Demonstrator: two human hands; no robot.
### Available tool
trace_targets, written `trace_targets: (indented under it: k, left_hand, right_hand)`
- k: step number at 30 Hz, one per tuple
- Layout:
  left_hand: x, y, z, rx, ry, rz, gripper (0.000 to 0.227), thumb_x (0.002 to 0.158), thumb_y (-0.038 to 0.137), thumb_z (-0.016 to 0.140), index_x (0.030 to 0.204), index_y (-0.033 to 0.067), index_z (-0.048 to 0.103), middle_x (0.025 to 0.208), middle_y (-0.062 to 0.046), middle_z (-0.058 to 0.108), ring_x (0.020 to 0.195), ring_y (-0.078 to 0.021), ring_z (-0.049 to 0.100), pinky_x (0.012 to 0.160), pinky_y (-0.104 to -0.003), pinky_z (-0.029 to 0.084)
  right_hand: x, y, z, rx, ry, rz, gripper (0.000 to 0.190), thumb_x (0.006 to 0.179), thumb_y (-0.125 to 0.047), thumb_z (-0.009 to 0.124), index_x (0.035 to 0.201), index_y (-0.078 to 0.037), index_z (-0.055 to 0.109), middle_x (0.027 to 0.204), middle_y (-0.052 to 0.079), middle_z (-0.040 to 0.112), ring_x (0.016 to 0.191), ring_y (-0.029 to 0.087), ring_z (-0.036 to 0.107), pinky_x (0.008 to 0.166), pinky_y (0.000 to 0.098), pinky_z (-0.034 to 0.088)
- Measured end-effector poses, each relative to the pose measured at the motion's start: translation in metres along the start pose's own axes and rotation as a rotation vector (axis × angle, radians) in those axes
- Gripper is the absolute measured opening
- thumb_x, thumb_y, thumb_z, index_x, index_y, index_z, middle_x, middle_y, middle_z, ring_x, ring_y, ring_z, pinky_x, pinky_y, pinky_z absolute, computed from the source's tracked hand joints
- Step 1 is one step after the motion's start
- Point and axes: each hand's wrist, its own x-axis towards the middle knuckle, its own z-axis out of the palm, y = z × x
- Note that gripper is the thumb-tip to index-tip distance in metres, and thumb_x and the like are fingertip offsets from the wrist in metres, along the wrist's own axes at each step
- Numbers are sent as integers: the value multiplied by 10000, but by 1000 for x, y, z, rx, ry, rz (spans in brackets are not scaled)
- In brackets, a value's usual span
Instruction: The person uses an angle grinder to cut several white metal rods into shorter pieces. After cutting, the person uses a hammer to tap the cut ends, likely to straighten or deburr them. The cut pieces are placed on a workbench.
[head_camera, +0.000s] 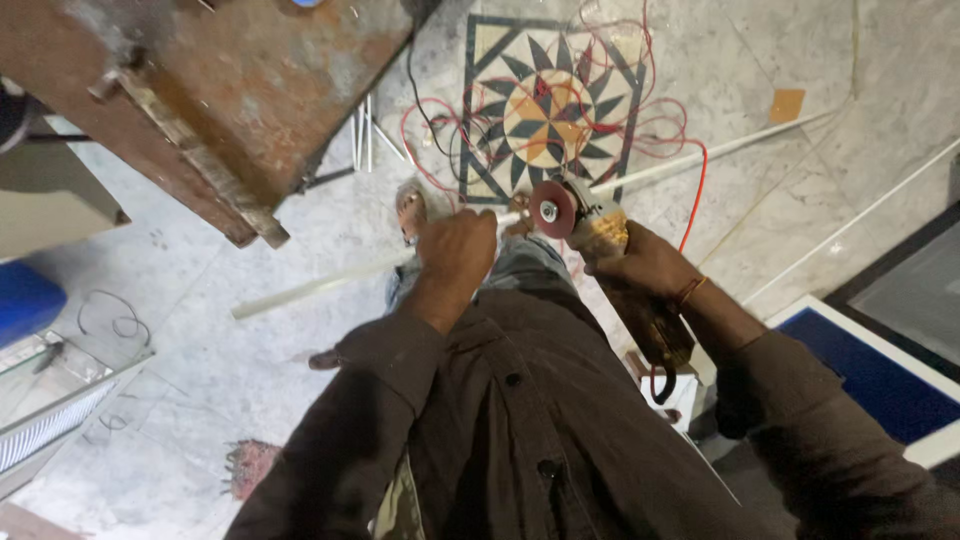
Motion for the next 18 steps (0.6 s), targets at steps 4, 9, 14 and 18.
trace_targets:
  k: [4,9,14,18]
  left_hand:
    - [0,14,-8,9,-30,-55,113,906,131,634,910,116,745,857,-102,752,814,-309,759,638,-463,579]
    - [0,21,-15,62,9,-39,126,884,156,642,903,143,765,863,-92,756,822,-297,762,641,-454,584]
    - [-1,22,-18,107,38,-13,133,878,165,643,889,163,775,866,-77,763,820,-282,765,670,-465,586]
    - [-2,23,-20,97,24,-27,135,878,165,641,873,157,776,875,-74,767,827,-280,766,675,-481,587]
  right_hand:
    - [-8,7,4,94,-27,-23,520,784,-137,756,1274,-13,634,1085,94,758,953,174,712,837,322,575]
    - [-14,-1,10,163,-38,-140,518,797,-145,753,1285,-26,629,1148,70,751,1016,139,702,891,297,559]
    - [-17,-12,17,79,18,-26,566,763,-168,800,1284,-43,619,1112,77,746,970,160,696,856,323,563]
    - [-20,-15,17,-2,57,0,584,747,-207,810,1278,-47,629,1082,84,757,962,171,698,855,327,556]
